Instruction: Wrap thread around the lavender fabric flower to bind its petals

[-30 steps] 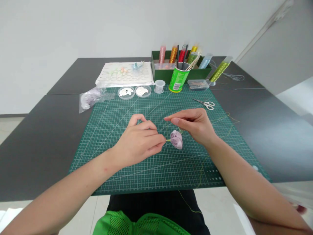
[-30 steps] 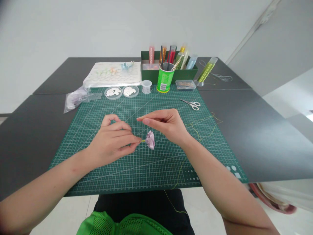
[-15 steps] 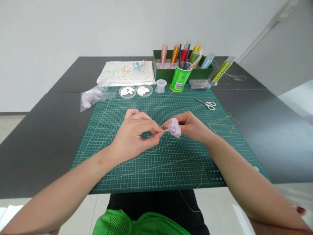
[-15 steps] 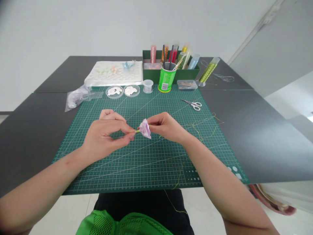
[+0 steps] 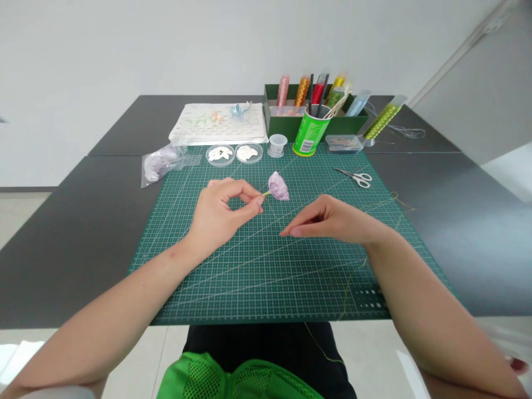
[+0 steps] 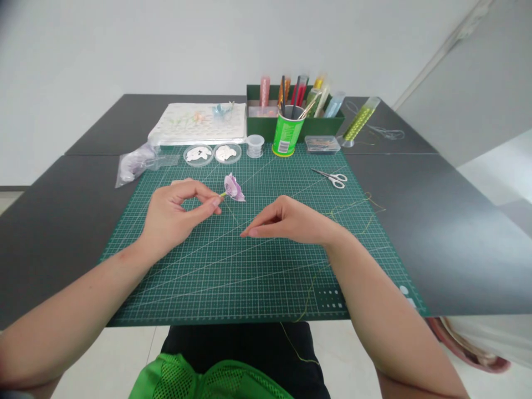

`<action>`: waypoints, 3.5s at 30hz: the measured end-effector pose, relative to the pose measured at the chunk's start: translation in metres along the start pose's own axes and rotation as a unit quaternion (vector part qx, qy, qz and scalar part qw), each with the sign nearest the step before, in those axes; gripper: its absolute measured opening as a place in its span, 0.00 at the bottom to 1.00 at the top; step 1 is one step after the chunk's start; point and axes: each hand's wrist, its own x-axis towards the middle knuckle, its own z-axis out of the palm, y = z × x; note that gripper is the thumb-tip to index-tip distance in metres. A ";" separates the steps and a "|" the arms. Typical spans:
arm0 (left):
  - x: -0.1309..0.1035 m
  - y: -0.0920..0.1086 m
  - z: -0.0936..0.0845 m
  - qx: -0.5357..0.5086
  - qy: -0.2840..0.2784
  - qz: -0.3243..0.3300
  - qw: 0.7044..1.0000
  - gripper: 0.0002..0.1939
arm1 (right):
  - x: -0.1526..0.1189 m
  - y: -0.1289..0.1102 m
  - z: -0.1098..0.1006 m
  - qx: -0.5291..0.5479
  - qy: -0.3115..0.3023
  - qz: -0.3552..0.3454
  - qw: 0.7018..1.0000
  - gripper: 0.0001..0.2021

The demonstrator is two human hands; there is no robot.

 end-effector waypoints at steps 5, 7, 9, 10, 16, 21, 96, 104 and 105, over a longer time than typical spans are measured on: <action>-0.001 -0.001 0.001 0.021 0.001 -0.002 1.000 0.10 | -0.008 -0.005 -0.001 0.008 -0.076 -0.048 0.996 0.14; -0.002 -0.001 0.002 0.038 -0.008 -0.001 0.999 0.09 | -0.010 -0.006 0.000 0.016 -0.079 -0.078 0.994 0.13; -0.002 -0.001 0.002 0.057 -0.021 0.006 0.998 0.09 | -0.011 -0.008 0.001 0.023 -0.081 -0.108 0.991 0.12; -0.003 -0.001 0.003 0.065 -0.029 0.011 0.997 0.09 | -0.012 -0.008 0.001 0.026 -0.082 -0.123 0.989 0.11; -0.008 -0.004 0.010 0.085 -0.104 0.043 0.990 0.07 | -0.014 -0.014 0.005 0.057 -0.054 -0.197 0.977 0.08; -0.017 0.001 0.019 0.038 -0.195 0.061 0.978 0.06 | -0.013 -0.013 0.008 0.114 0.041 -0.224 0.967 0.08; -0.013 0.009 0.002 0.161 0.126 0.043 0.978 0.07 | 0.021 0.020 0.011 0.366 0.119 0.115 0.916 0.17; -0.017 0.011 0.007 0.162 0.103 0.066 0.979 0.07 | 0.027 0.018 0.034 0.109 0.384 -0.094 0.912 0.23; -0.017 0.011 0.009 0.157 0.101 0.071 0.980 0.07 | 0.027 0.014 0.040 0.152 0.336 -0.127 0.921 0.27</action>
